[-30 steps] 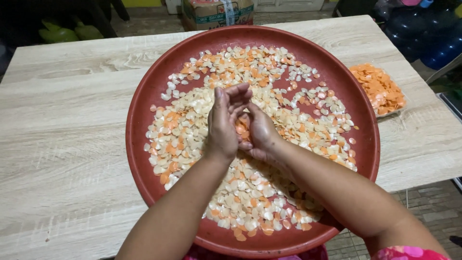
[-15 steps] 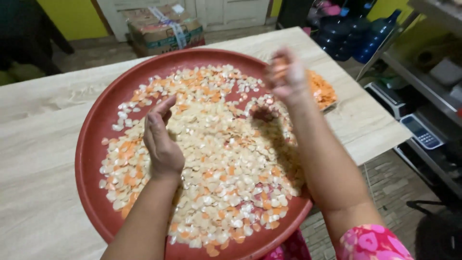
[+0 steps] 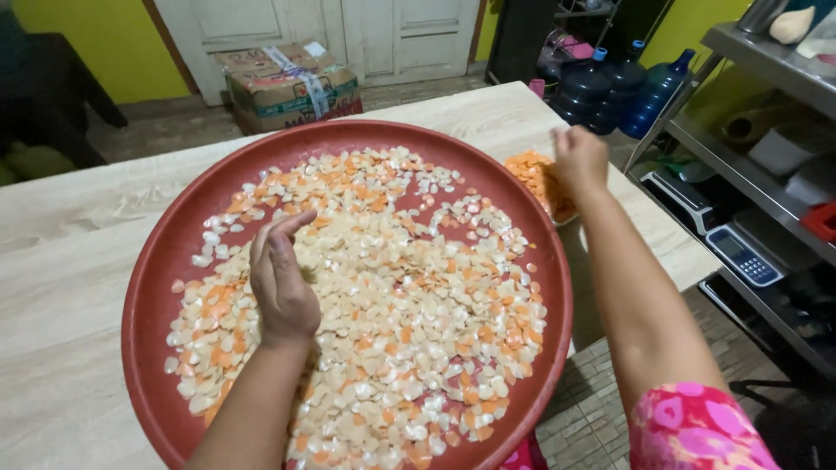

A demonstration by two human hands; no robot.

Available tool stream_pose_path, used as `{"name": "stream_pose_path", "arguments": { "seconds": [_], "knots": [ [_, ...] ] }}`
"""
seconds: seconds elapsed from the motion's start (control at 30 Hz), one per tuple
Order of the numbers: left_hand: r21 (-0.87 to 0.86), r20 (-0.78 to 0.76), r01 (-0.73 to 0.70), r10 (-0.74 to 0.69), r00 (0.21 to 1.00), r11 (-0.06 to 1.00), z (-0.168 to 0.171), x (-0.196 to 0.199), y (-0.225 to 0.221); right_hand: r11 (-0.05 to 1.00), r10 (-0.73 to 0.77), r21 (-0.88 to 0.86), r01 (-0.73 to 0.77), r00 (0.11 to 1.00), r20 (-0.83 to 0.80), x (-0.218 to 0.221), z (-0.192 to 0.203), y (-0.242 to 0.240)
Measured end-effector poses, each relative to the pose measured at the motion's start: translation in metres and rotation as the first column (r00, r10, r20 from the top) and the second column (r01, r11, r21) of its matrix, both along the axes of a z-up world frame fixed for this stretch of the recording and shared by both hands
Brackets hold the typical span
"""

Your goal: Manually sorting orange food flakes from a mixture in a large tray and placing them into a separate container.

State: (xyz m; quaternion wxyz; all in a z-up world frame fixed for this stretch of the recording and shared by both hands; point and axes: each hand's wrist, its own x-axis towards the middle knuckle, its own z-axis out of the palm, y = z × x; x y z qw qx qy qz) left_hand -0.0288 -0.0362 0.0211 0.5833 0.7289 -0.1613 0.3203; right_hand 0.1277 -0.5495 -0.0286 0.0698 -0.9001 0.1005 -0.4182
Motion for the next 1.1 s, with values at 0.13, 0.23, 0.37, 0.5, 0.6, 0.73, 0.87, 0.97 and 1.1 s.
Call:
{"name": "stream_pose_path", "arguments": {
  "seconds": [0.13,0.23,0.37,0.5,0.6,0.73,0.87,0.97,1.1],
  "knots": [
    [0.019,-0.025,-0.011,0.011,1.0,1.0,0.003,-0.001,0.0,0.992,0.018,-0.123,-0.033,0.992,-0.122,0.002,-0.003,0.019],
    [-0.003,-0.091,-0.011,0.01,0.996,1.0,0.011,-0.006,-0.002,0.984,0.031,-0.166,-0.06,0.985,-0.17,0.01,-0.012,0.019],
    [-0.001,-0.101,-0.002,0.002,0.995,1.0,0.016,-0.007,-0.002,0.976,0.137,-0.151,-0.156,0.982,-0.133,0.017,-0.019,0.012],
    [0.001,-0.113,-0.002,0.002,0.994,1.0,0.021,-0.013,-0.003,0.976,0.174,-0.11,-0.189,0.976,-0.134,0.007,-0.012,0.022],
    [-0.003,-0.107,0.005,-0.005,0.994,1.0,0.016,-0.007,-0.002,0.975,0.199,-0.07,-0.21,0.971,-0.134,0.006,-0.014,0.02],
    [0.001,-0.108,0.005,-0.005,0.994,1.0,0.015,-0.005,0.0,0.969,0.244,0.047,-0.241,0.965,-0.097,0.002,-0.005,0.024],
    [-0.015,-0.157,0.015,-0.018,0.987,1.0,0.017,-0.007,-0.001,0.918,0.28,0.271,-0.289,0.957,0.074,0.0,0.005,0.017],
    [-0.022,-0.106,0.018,-0.02,0.994,1.0,0.006,-0.001,-0.001,0.891,0.285,0.327,-0.314,0.949,0.133,-0.001,0.011,0.013],
    [0.011,0.027,0.029,-0.03,0.999,1.0,-0.012,0.014,0.007,0.863,0.36,0.318,-0.393,0.92,0.157,-0.002,0.024,0.041]
  ]
}}
